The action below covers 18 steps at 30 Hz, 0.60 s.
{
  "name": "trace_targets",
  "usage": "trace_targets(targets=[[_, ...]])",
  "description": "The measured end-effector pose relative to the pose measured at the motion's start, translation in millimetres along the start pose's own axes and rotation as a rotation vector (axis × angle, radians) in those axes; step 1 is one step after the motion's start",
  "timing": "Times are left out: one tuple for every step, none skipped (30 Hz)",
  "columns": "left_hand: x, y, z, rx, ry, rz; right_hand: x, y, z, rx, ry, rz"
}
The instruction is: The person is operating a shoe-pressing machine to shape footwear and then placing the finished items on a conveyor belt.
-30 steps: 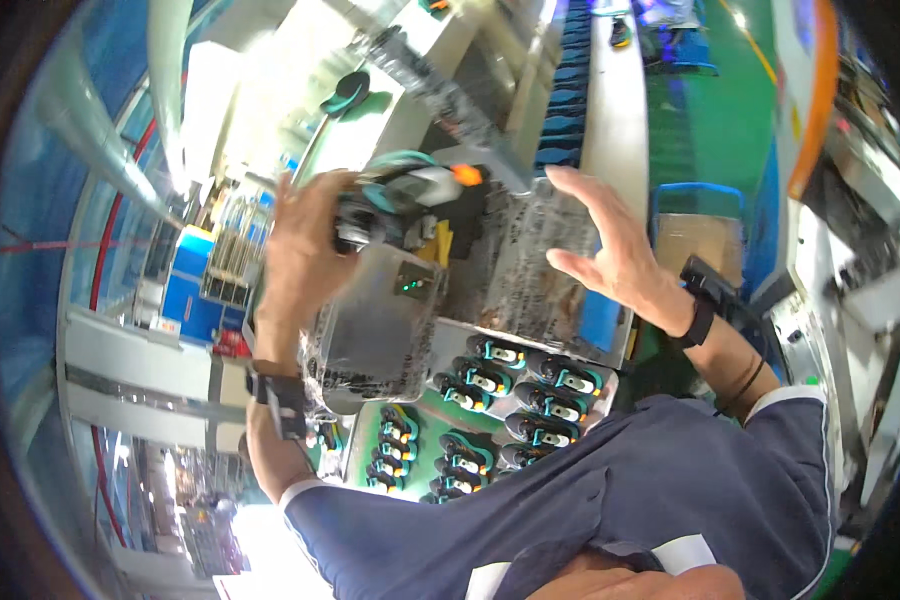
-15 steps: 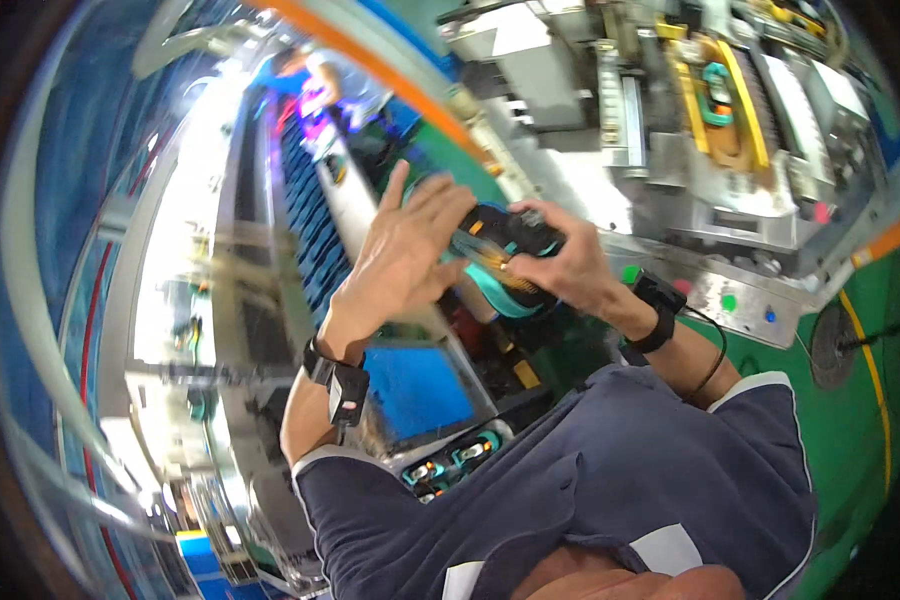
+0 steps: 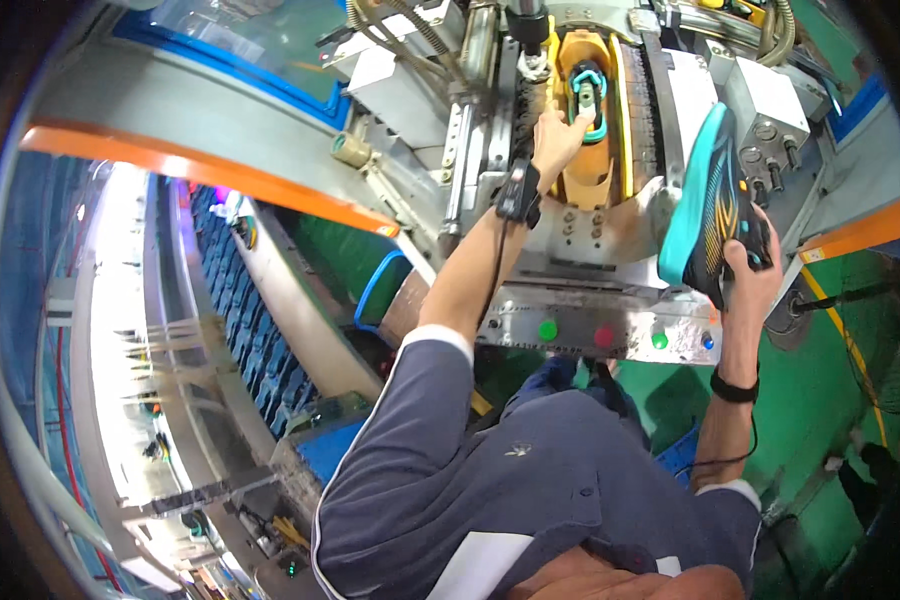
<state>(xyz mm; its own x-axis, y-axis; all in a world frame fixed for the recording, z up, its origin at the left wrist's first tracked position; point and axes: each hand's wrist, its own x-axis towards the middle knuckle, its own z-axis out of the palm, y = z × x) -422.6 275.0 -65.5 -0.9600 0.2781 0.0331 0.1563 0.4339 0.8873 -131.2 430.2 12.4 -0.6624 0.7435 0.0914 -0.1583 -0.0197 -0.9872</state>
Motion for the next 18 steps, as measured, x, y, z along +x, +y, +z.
trace_targets(targets=[[12, -2, 15, -0.119, 0.026, -0.027, 4, 0, -2, -0.051, 0.069, -0.013], [36, -16, 25, -0.023, 0.009, -0.051, 7, -4, -2, -0.095, 0.084, -0.050], [54, -20, 37, 0.079, -0.030, -0.073, 7, -8, -2, -0.121, 0.135, -0.011], [56, -20, 50, 0.112, 0.083, -0.022, 10, -6, -3, -0.183, 0.159, -0.017], [69, -33, 64, 0.230, 0.118, -0.034, 16, -4, -3, -0.241, 0.175, -0.024], [72, -24, 71, 0.247, 0.012, -0.112, 22, 0, -7, -0.263, 0.198, -0.020], [73, -14, 68, 0.270, -0.079, -0.193, 29, 3, -8, -0.314, 0.204, -0.032], [73, -14, 67, 0.257, -0.075, -0.204, 37, 6, -5, -0.362, 0.200, -0.045], [74, -14, 62, 0.246, -0.065, -0.213, 49, 3, 4, -0.376, 0.200, -0.073], [70, -19, 52, 0.149, 0.011, -0.186, 65, -2, 15, -0.422, 0.147, -0.101], [67, -41, 61, 0.066, 0.400, 0.002, 84, -5, 30, -0.463, 0.084, -0.130], [60, -31, 42, -0.241, 0.160, -0.187, 109, 0, 37, -0.502, 0.062, -0.130], [42, -17, 21, -0.540, -0.100, -0.375, 133, 5, 45, -0.542, 0.050, -0.123], [20, -13, 1, -0.655, -0.139, -0.423, 154, 1, 63, -0.655, -0.029, -0.103], [-5, -8, -15, -0.772, -0.187, -0.470, 173, -2, 80, -0.771, -0.102, -0.081], [-35, 0, -34, -0.829, -0.206, -0.422, 190, 0, 98, -0.855, -0.160, -0.070], [-65, 5, -60, -0.880, -0.197, -0.373, 209, 10, 124, -0.925, -0.243, -0.064], [-93, 12, -84, -0.890, -0.198, -0.377, 230, 29, 147, -0.977, -0.335, -0.094]])
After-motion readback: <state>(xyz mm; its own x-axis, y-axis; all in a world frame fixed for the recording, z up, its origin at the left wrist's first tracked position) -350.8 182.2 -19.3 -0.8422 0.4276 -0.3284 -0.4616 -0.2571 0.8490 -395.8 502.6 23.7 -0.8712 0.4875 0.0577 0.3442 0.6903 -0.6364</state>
